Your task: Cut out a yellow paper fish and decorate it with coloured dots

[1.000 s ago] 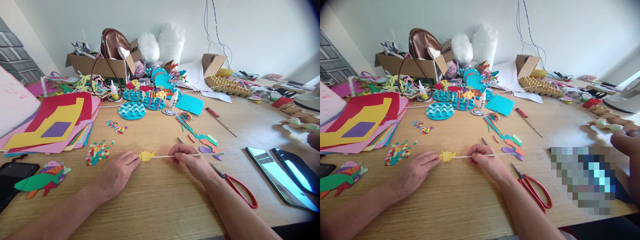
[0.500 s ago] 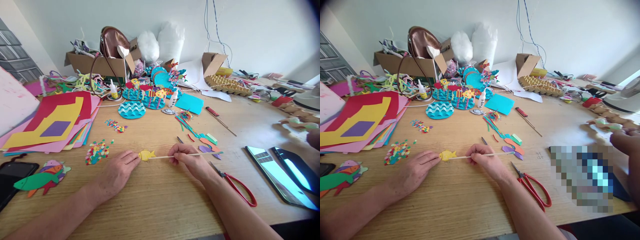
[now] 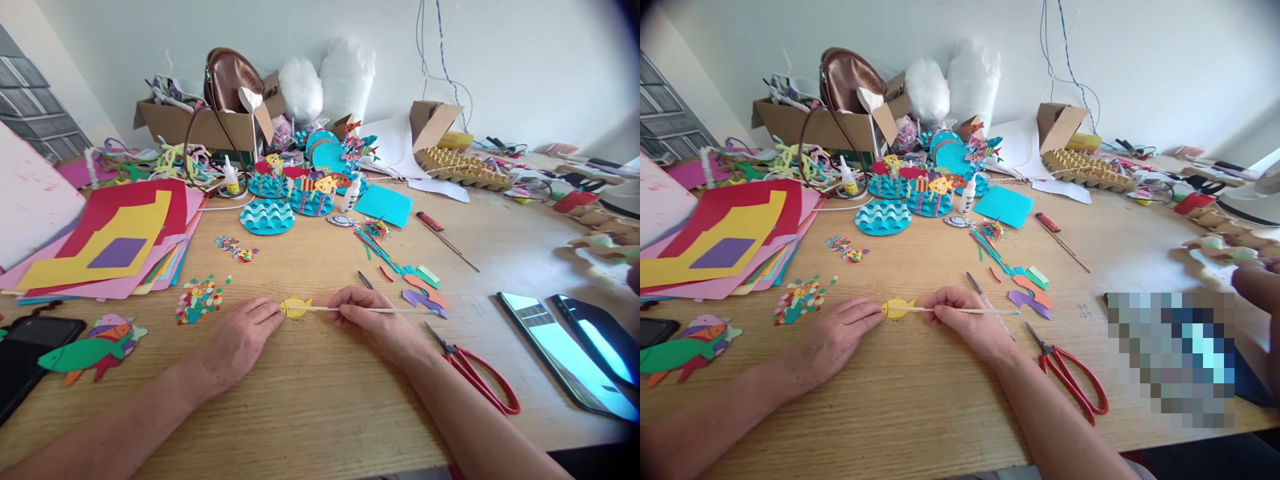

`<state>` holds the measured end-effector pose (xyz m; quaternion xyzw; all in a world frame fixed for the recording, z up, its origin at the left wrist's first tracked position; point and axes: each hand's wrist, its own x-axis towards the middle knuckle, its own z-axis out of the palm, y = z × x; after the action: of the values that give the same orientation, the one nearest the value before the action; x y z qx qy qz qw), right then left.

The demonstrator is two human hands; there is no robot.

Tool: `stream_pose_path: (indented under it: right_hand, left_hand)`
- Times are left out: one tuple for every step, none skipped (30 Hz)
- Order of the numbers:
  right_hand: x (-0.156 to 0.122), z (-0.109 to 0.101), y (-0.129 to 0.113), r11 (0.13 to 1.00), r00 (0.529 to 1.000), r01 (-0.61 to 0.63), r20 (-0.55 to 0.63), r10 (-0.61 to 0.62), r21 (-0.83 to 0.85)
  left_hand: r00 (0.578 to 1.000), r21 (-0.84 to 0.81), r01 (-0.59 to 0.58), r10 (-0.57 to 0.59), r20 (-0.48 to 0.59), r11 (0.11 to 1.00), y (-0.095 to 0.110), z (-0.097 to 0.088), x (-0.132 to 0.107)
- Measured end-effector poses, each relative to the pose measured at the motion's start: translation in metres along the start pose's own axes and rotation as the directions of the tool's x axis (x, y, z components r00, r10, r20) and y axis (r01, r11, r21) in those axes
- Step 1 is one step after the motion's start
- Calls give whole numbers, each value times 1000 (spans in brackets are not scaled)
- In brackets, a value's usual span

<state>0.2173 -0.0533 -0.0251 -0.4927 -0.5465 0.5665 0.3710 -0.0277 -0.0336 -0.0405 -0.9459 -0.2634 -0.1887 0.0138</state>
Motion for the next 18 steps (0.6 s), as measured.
stream_pose_path:
  right_hand:
    - [0,-1,0,1000,1000,-6,9,6,16]
    - [-1,-2,0,1000,1000,-13,16,13,26]
    - [-1,-3,1,999,1000,-17,21,17,33]
    - [-2,-3,1,999,1000,-18,21,17,39]
    - [-2,-4,1,999,1000,-14,14,13,49]
    - [-2,-5,1,998,1000,-6,4,6,60]
    - [-2,-5,1,998,1000,4,-6,-4,69]
    - [-2,-5,1,997,1000,14,-11,-13,74]
    - [-1,-4,1,997,1000,17,-10,-16,73]
    - [-1,-4,1,998,1000,13,-5,-13,69]
    - [-1,-3,1,998,1000,3,2,-3,61]
    - [-1,-3,1,999,1000,-6,9,6,50]
    - [-1,-2,1,999,1000,-12,13,11,39]
    - [-1,-2,1,999,1000,-12,16,12,30]
    - [-1,-2,1,1000,1000,-7,17,7,25]
    - [-2,-3,2,1000,1000,-1,18,1,23]
    - [-2,-3,2,1000,1000,3,19,-3,24]
    - [-2,-3,2,1000,1000,3,17,-3,27]
  left_hand:
    - [1000,7,1,-1,2,1000,0,1,-1]
    - [1000,15,2,-2,3,1000,-1,2,-2]
    - [1000,21,1,-1,-1,1000,-1,3,-2]
    - [1000,27,-2,2,-5,1000,-2,4,-3]
    - [1000,31,-7,7,-8,999,-2,5,-3]
    - [1000,34,-11,11,-10,999,-2,5,-4]
    - [1000,36,-15,15,-13,999,-2,5,-3]
    - [1000,36,-17,18,-13,999,-2,5,-3]
    - [1000,35,-21,21,-16,999,-2,5,-3]
    - [1000,33,-21,22,-17,999,-2,4,-3]
    - [1000,31,-19,20,-18,999,-1,4,-2]
    - [1000,27,-16,16,-16,1000,-1,4,-2]
    - [1000,24,-12,13,-12,1000,-1,3,-2]
    - [1000,21,-9,9,-6,1000,-1,3,-2]
    - [1000,19,-8,8,-2,1000,-1,3,-2]
    - [1000,18,-9,9,3,1000,-1,3,-2]
    - [1000,16,-11,11,2,1000,-1,2,-2]
    - [1000,12,-11,11,2,1000,-1,2,-2]
